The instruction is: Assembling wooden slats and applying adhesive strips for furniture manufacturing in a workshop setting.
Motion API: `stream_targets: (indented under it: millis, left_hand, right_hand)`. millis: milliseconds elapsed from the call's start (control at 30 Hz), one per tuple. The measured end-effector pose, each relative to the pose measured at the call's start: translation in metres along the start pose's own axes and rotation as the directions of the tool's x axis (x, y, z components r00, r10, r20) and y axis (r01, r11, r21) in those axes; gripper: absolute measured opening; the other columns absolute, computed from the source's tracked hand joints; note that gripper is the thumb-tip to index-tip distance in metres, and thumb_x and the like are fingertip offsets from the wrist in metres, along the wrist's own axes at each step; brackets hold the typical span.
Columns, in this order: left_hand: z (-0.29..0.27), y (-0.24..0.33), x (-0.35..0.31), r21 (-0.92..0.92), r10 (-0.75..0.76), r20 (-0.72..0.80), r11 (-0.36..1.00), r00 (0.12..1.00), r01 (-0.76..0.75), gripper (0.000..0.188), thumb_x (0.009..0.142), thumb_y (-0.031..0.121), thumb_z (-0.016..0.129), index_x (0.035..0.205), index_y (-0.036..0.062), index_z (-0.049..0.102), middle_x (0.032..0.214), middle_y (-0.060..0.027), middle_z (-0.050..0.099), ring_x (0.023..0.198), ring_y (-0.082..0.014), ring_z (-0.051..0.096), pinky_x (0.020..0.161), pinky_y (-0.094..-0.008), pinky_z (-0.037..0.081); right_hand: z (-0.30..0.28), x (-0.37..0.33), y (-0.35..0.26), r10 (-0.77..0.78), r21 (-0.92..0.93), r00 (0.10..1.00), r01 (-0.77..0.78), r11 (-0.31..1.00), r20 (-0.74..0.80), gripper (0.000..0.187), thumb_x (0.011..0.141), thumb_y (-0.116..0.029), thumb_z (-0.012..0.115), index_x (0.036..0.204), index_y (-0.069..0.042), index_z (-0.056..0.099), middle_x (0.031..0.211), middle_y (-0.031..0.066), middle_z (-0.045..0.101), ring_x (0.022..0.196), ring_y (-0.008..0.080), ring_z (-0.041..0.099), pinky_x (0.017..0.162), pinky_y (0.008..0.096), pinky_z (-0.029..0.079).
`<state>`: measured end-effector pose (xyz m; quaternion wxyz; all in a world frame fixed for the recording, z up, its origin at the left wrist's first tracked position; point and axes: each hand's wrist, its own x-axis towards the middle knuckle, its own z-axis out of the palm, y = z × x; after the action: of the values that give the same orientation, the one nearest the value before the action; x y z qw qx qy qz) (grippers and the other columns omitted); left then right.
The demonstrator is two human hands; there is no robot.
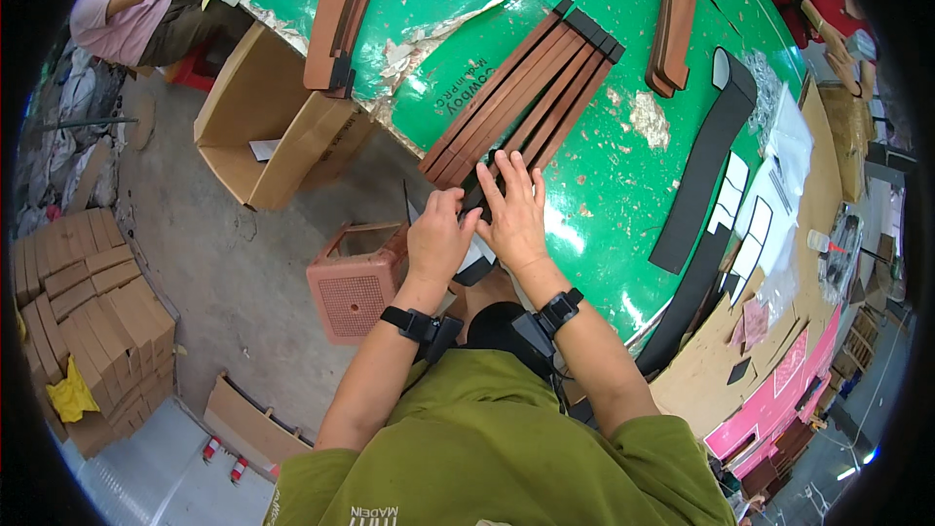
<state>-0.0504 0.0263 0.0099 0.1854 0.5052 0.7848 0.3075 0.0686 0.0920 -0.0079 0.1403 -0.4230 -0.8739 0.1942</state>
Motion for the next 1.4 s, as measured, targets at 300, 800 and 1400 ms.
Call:
stream_targets:
  millis: [300,800,1400]
  left_hand:
    - [0.005,-0.008,0.001,0.075,0.050,0.048,0.996,0.998,-0.054,0.021,0.078,0.016,0.072,0.091,0.0033,0.061,0.086,-0.0119,0.059,0.071,-0.0321,0.062,0.060,-0.0391,0.051]
    - [-0.026,-0.018,-0.010,-0.089,-0.100,0.047,0.991,0.994,0.104,0.029,0.080,0.021,0.074,0.102,0.0052,0.063,0.081,-0.0114,0.063,0.071,-0.0287,0.063,0.063,-0.0367,0.051]
    - [-0.065,-0.079,-0.037,-0.239,-0.379,-0.021,0.900,0.925,0.364,0.022,0.076,0.012,0.072,0.093,0.0020,0.061,0.081,-0.0120,0.062,0.074,-0.0275,0.062,0.069,-0.0377,0.050]
  right_hand:
    - [0.005,0.001,-0.002,0.000,-0.007,0.999,0.000,1.000,-0.041,0.073,0.069,-0.020,0.075,0.136,-0.012,0.048,0.143,0.0143,0.040,0.137,0.0335,0.032,0.111,0.0549,0.023]
    - [-0.005,-0.002,-0.009,0.013,-0.030,0.999,-0.014,0.999,-0.032,0.075,0.067,-0.019,0.077,0.134,-0.005,0.047,0.144,0.0195,0.035,0.137,0.0384,0.030,0.111,0.0553,0.023]
    - [-0.050,-0.047,-0.105,-0.588,0.435,0.807,0.548,0.714,-0.051,0.017,0.072,-0.007,0.066,0.089,-0.009,0.063,0.108,0.0082,0.061,0.103,0.0273,0.056,0.095,0.0436,0.042]
